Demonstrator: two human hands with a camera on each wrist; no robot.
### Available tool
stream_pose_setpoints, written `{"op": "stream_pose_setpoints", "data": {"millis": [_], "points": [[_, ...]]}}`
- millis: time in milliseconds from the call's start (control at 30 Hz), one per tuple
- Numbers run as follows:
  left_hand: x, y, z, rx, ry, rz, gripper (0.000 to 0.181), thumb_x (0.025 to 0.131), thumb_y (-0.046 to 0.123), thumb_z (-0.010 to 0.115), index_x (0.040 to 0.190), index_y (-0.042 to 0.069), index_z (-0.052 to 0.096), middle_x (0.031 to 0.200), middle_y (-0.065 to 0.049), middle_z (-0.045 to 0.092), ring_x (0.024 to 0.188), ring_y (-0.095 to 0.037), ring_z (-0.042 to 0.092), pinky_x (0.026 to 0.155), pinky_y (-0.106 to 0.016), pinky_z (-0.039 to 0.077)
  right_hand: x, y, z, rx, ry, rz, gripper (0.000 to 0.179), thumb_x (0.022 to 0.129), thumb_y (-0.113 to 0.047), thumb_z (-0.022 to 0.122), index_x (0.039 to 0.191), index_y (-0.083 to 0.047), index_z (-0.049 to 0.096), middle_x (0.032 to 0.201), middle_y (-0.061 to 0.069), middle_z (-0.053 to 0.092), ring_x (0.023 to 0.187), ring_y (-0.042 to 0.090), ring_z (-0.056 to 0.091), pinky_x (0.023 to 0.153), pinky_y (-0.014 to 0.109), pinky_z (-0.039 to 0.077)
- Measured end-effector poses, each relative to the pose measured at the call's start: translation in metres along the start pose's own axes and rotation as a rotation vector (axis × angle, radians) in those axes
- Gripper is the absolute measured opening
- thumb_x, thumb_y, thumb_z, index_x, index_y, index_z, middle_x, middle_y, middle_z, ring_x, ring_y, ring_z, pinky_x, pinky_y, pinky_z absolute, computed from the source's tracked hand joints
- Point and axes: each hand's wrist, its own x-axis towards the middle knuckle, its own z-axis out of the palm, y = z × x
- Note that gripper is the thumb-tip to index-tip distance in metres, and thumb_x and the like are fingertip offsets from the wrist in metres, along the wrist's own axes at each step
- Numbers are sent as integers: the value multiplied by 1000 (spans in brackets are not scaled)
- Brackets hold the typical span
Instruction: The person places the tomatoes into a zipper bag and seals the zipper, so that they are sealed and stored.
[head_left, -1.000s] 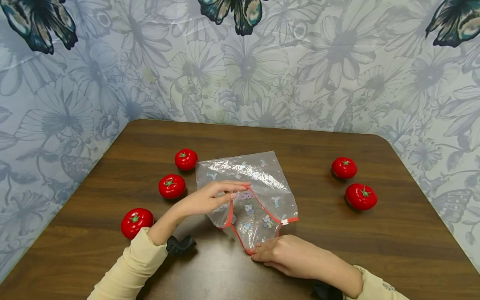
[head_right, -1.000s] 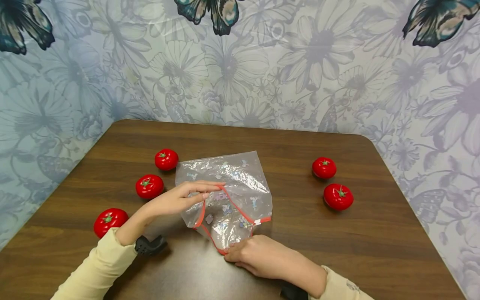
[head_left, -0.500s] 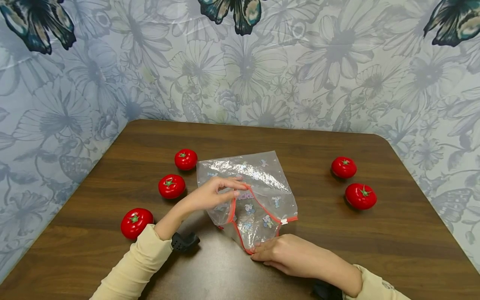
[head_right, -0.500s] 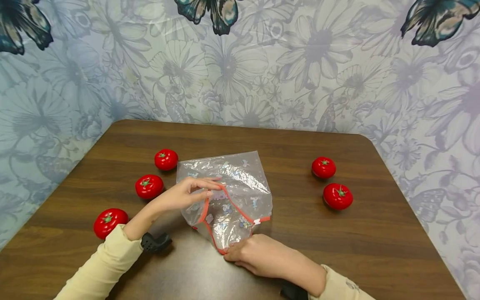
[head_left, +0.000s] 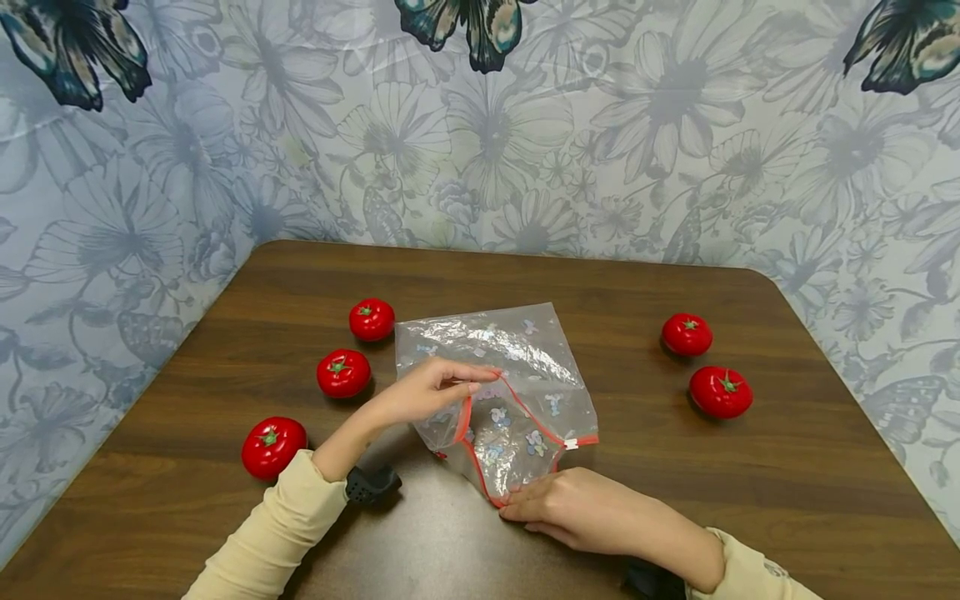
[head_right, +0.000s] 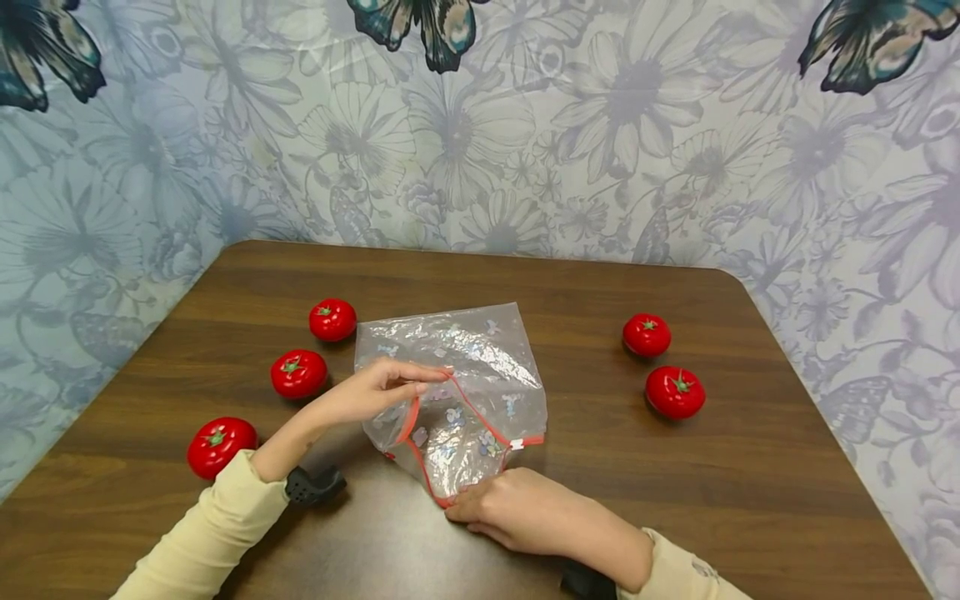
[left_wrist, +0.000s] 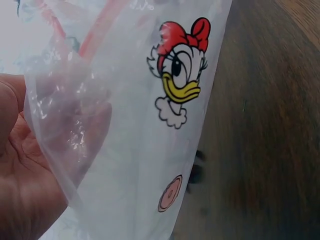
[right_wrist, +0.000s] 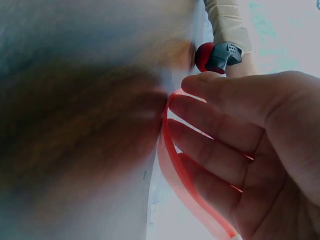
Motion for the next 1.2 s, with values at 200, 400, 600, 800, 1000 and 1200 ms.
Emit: {"op": "stream_pose_setpoints", "data": {"millis": [200, 400, 600, 800, 1000, 1200], "points": [[2, 0, 0, 9, -10, -19, 31, 95, 5, 53, 126, 1, 59, 129, -5, 55, 102, -12, 55, 75, -28, 45, 0, 1, -2, 19, 2, 12, 29, 88, -15, 66, 117, -13, 66, 117, -5, 62, 109, 5, 55, 89, 20, 42], [5, 0, 0, -1, -11, -35, 31, 95, 4, 54, 125, 1, 60, 128, -4, 56, 107, -13, 54, 74, -27, 43, 0, -1, -12, 34, 34, -3, 31, 87, -14, 67, 118, -11, 65, 117, -5, 62, 108, 4, 55, 90, 20, 41], [6, -1, -1, 7, -10, -50, 31, 95, 5, 54, 125, 5, 61, 128, -1, 56, 88, -13, 54, 70, -27, 43, -10, 3, -38, 103, 124, 42, 37, 87, -11, 67, 124, -10, 61, 122, -4, 60, 111, 7, 54, 90, 24, 43], [7, -1, -2, 16, -6, -44, 30, 95, 5, 55, 124, 3, 61, 127, -1, 57, 88, -13, 54, 71, -27, 43, -31, 20, -64, 146, 247, 144, 34, 96, -24, 54, 128, -12, 59, 124, -2, 59, 111, 13, 56, 88, 26, 45], [8, 4, -3, 14, 0, -38, 29, 94, 4, 56, 122, 0, 62, 125, -7, 57, 83, -13, 52, 67, -25, 42, -61, 39, -80, 159, 295, 311, 45, 97, -39, 46, 129, -11, 58, 127, -2, 57, 112, 13, 55, 88, 19, 43], [7, 4, -4, 18, 0, -48, 29, 94, 5, 56, 123, 3, 62, 126, -5, 57, 74, -11, 50, 65, -25, 42, -100, 62, -93, 66, 400, 455, 56, 75, 4, 73, 128, -9, 59, 122, -1, 60, 83, 1, 58, 71, 11, 42]]}}
